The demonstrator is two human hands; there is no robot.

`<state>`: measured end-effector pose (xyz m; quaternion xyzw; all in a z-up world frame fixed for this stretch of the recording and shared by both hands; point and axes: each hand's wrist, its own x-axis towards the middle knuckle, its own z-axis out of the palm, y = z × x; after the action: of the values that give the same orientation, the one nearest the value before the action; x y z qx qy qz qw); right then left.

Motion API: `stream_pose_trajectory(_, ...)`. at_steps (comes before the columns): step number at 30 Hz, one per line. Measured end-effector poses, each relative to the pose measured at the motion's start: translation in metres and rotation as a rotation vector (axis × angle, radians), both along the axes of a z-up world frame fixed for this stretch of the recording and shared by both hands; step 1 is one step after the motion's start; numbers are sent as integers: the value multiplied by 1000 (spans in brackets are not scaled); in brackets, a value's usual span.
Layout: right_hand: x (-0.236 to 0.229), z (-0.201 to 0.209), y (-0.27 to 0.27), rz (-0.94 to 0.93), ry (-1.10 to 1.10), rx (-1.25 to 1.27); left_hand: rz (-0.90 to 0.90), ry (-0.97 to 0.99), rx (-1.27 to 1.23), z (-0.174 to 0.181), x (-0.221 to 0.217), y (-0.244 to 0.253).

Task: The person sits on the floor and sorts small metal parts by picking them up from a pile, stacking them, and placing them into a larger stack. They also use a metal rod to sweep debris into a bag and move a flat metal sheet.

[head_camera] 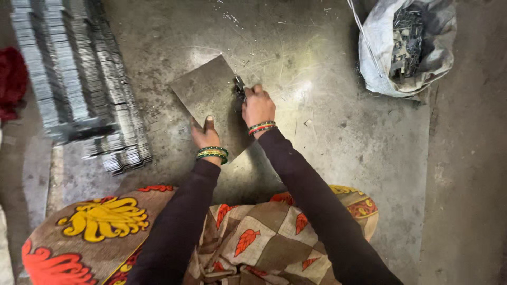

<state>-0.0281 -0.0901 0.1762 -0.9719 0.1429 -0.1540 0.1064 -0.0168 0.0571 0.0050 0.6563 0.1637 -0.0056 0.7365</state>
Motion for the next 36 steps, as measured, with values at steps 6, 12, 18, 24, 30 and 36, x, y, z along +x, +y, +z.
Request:
stream_pose_trajectory(6, -45, 0, 5, 190, 25, 296, 72, -80, -308, 5, -1, 8)
stream_pose_trajectory(12, -85, -33, -142, -390, -177, -4, -16, -158, -184, 11, 10, 26)
stream_pose_trajectory(18, -47, -81, -94, -320, 85, -56, -55, -113, -86, -20, 13, 27)
stream_pose_trajectory(24, -10, -18, 25, 84, 160, 106, -10, -147, -275, -30, 13, 39)
stream_pose_trajectory(30, -60, 86, 21, 313, 237, 230, -145, 34, -180, -27, 0, 46)
stream_pose_trajectory(36, -162, 144, -110, -54, -340, 595, -292, -237, -61, 21, 1, -58)
